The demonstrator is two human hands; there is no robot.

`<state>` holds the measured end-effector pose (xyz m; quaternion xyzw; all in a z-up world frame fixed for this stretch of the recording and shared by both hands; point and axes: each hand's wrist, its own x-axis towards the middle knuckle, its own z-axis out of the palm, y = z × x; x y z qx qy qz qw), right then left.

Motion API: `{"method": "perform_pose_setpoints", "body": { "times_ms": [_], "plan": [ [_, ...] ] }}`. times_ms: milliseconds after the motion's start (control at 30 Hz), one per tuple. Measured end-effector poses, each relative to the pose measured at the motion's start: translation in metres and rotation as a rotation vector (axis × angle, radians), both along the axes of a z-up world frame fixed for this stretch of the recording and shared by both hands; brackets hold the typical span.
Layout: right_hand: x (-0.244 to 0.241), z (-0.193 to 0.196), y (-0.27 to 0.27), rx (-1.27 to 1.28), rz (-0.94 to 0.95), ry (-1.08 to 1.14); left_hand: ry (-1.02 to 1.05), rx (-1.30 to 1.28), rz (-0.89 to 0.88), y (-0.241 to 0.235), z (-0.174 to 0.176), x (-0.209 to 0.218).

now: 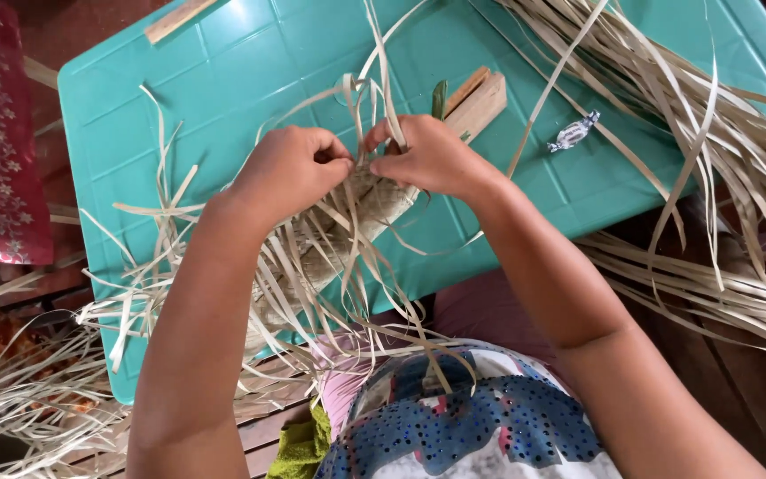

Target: Weaving dried palm leaves around a wooden template to create a craft item on a table.

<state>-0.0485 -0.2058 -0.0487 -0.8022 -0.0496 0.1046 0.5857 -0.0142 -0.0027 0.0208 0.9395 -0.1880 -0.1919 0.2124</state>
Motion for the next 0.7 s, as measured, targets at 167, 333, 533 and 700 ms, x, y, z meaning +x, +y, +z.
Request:
{"method": "perform_pose_setpoints", "body": {
  "times_ms": [167,333,533,700],
  "plan": [
    [0.004,-0.017,0.003,0.044,0.005,-0.032,-0.154,-0.003,-0.099,0.005,-0.018,0.007],
    [0.007,-0.028,0.008,0.142,-0.022,-0.007,-0.232,-0.025,-0.132,0.013,-0.032,0.006],
    [0.011,-0.032,0.012,0.054,-0.027,-0.013,-0.288,-0.104,-0.113,0.018,-0.048,0.007],
    [0.008,-0.026,0.014,0.190,-0.081,0.012,-0.344,-0.169,-0.077,0.017,-0.061,-0.001]
  ]
}}
